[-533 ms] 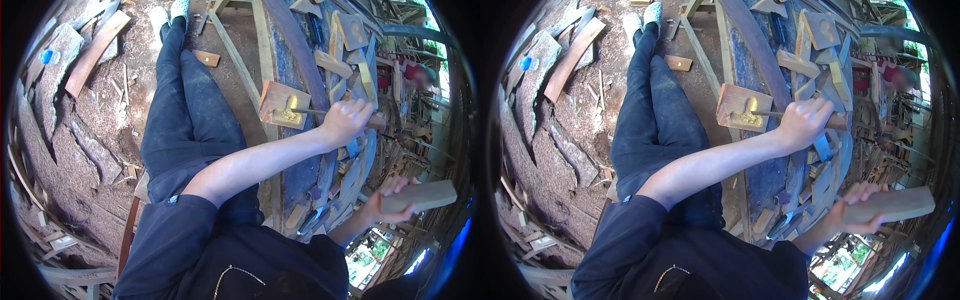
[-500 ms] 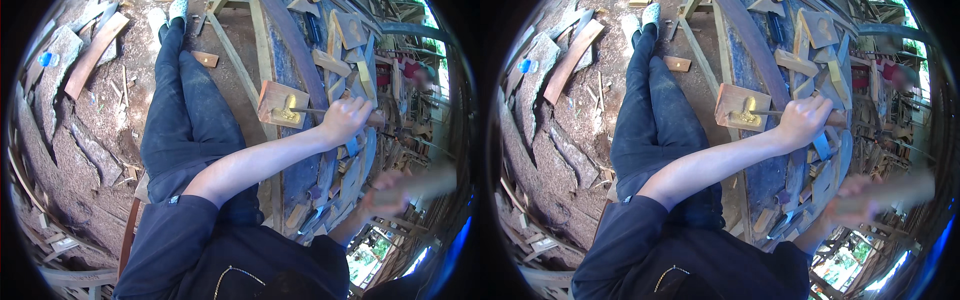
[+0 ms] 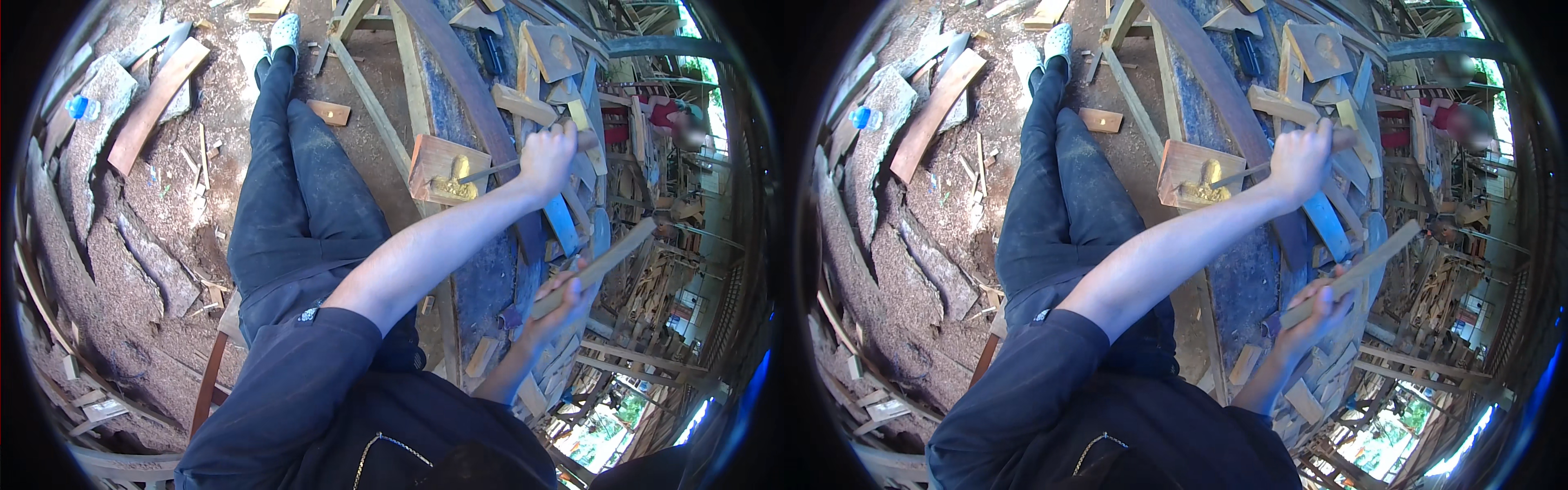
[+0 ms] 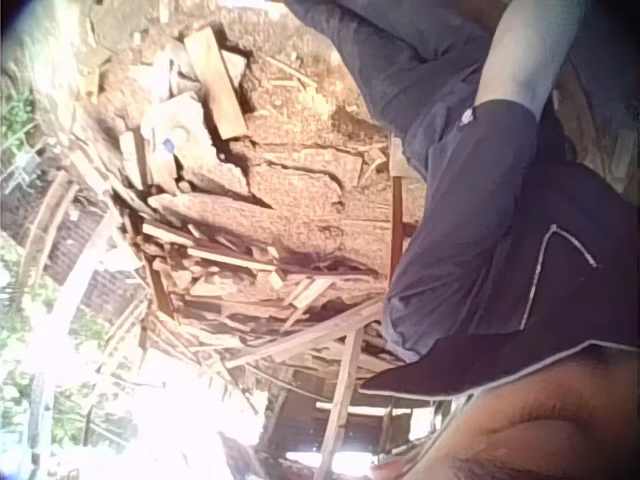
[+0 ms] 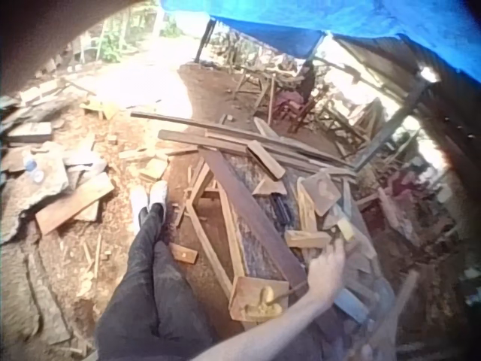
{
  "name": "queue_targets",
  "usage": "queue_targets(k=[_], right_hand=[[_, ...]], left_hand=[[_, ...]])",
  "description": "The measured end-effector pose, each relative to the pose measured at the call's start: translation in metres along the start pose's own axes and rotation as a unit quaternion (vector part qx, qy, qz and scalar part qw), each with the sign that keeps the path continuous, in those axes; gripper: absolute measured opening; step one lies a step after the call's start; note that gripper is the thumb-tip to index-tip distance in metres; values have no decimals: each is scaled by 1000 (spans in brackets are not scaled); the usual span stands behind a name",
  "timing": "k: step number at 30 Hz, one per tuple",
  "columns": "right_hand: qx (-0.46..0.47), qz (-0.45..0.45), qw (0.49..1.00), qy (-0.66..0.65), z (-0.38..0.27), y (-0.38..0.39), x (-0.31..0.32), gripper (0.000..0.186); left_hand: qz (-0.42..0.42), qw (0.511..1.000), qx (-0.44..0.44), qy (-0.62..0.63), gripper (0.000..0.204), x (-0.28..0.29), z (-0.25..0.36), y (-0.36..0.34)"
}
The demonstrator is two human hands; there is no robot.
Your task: Carve a design into a small piece of wood using a chisel and a wooden mallet.
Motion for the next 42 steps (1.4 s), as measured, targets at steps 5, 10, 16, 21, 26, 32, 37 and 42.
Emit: queue_targets(k=[5, 10, 16, 21, 26, 32, 37, 42], right_hand=[[-68, 42, 995, -59, 39, 30, -1, 53], [-136, 32, 989, -37, 77, 43, -8, 50], [-141, -2, 990, -9, 107, 46, -21, 44], [-175, -21, 984, -7, 107, 51, -38, 50], [-188, -30, 981, -29, 110, 52, -47, 47], [-200, -37, 979, -23, 118, 52, -45, 45], [-207, -47, 977, -16, 115, 48, -51, 46], [-204, -45, 978, -29, 127, 53, -49, 42]], left_hand=[[-58, 992, 103, 39, 25, 16, -32, -26], [73, 959, 71, 263, 25, 97, -63, -48], [-11, 918, 137, 373, 25, 134, -72, -18], [-35, 902, 94, 420, 26, 142, -59, -1], [-63, 867, 71, 489, 22, 135, -58, 7], [-89, 868, 60, 485, 24, 127, -55, 20], [-83, 865, 62, 490, 24, 125, -51, 24], [-77, 878, 69, 468, 25, 124, -48, 29]])
Point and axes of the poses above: each hand's wrist, its own y-axis away from the middle knuckle, its own x-axis out of the back of the hand, z = x × y, the point moved 8 cm from there along -y, towards the middle knuckle, and after that the axes turned 9 degrees about -y, right-handed, at the moved point
